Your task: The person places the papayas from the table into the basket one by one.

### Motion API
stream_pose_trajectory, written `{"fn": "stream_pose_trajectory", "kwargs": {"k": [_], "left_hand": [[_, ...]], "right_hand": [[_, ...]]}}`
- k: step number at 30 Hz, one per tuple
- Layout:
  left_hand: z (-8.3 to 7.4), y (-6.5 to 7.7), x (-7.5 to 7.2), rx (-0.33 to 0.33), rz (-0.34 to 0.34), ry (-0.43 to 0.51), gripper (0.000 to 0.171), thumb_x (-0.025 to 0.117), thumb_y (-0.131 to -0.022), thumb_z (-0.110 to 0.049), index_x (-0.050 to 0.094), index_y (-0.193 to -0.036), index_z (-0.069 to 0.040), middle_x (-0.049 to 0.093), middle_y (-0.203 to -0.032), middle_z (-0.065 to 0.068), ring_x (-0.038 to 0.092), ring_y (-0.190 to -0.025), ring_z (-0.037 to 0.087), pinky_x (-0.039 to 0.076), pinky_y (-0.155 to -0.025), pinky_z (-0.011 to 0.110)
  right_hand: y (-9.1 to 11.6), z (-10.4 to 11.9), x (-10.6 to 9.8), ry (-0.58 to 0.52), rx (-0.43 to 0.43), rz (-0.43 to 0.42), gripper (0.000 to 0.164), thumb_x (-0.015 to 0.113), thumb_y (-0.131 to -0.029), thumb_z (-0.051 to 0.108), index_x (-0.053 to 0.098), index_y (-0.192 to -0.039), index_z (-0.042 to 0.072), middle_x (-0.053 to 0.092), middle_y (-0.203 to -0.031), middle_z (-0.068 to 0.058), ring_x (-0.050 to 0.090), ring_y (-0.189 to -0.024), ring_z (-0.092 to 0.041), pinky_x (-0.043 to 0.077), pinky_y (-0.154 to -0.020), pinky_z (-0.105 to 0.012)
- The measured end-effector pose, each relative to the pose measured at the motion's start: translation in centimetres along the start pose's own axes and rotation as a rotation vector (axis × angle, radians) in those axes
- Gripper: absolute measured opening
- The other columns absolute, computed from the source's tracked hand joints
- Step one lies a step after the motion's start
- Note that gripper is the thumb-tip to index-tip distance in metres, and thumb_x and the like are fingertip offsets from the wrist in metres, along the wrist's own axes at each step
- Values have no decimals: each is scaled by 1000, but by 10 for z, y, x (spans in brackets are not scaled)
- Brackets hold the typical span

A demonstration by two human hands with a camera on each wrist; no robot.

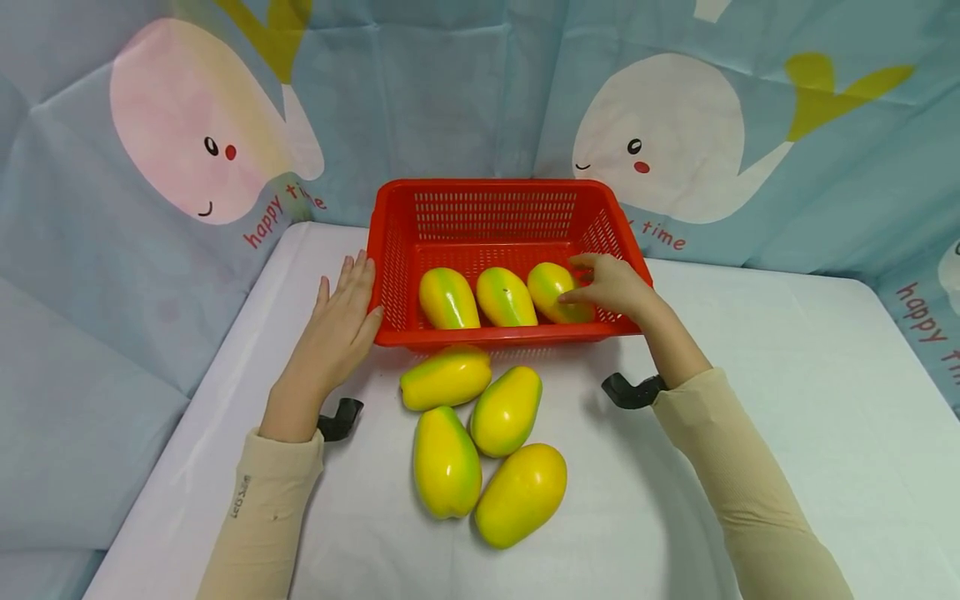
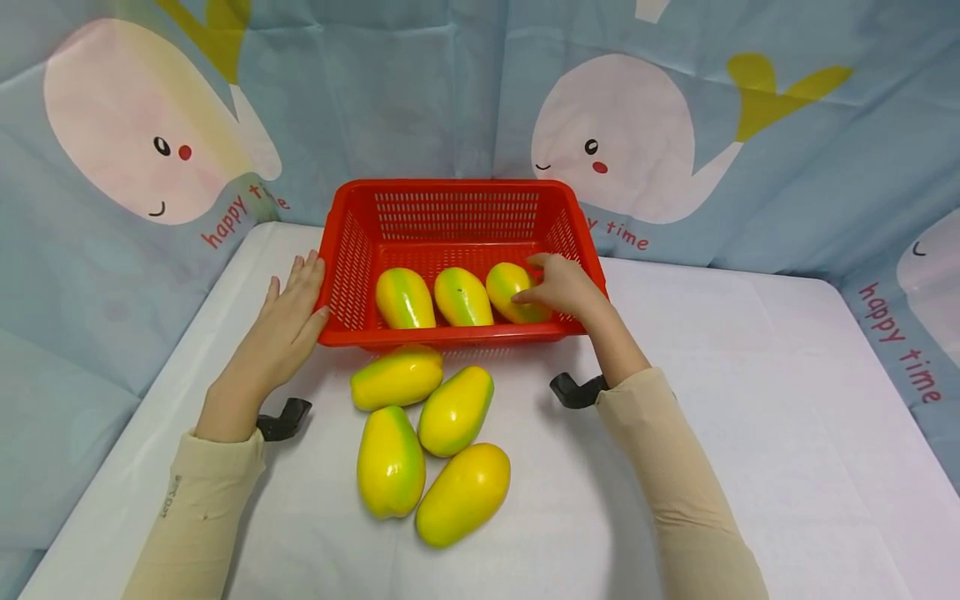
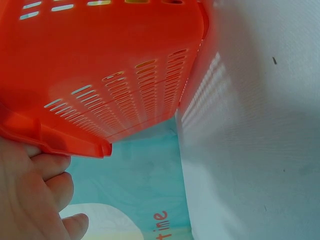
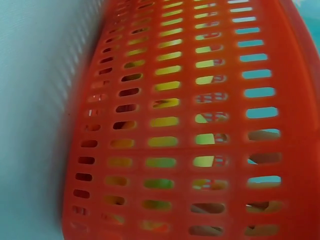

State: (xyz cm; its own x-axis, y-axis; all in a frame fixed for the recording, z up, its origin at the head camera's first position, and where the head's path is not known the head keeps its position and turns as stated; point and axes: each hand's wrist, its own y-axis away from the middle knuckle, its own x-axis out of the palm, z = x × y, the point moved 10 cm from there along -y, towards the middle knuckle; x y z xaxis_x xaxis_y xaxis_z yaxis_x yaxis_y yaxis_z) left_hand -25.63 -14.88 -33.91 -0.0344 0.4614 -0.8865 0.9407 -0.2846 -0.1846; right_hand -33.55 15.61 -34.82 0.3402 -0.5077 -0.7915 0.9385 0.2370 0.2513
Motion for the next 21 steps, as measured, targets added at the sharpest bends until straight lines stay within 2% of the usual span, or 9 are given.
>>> {"fn": "stream_pose_trajectory", "kwargs": {"k": [9, 16, 21], "left_hand": [[0, -1, 1, 12, -6, 12, 60, 33, -100, -23, 10, -150, 1, 7, -157, 14, 2, -144, 29, -1, -112, 54], [0, 0, 1, 6, 1, 16, 61, 34, -99, -23, 10, -150, 2, 6, -157, 14, 2, -144, 29, -2, -112, 54], [0, -1, 1, 8, 0, 14, 61, 33, -99, -23, 9, -150, 2, 6, -157, 15, 1, -144, 29, -3, -112, 53]], "right_hand": [[12, 3, -11, -23, -16, -49, 66, 73, -81, 27, 47, -137, 3, 52, -131, -20, 47, -118, -35, 46, -91, -51], [24, 9, -17, -75, -73, -70, 63, 72, -83, 24, 47, -137, 3, 52, -132, -19, 48, -120, -35, 46, -92, -50], [34, 14, -20, -64, -111, -85, 61, 71, -84, 23, 48, -136, 2, 53, -131, -19, 49, -120, -35, 47, -91, -50]]}}
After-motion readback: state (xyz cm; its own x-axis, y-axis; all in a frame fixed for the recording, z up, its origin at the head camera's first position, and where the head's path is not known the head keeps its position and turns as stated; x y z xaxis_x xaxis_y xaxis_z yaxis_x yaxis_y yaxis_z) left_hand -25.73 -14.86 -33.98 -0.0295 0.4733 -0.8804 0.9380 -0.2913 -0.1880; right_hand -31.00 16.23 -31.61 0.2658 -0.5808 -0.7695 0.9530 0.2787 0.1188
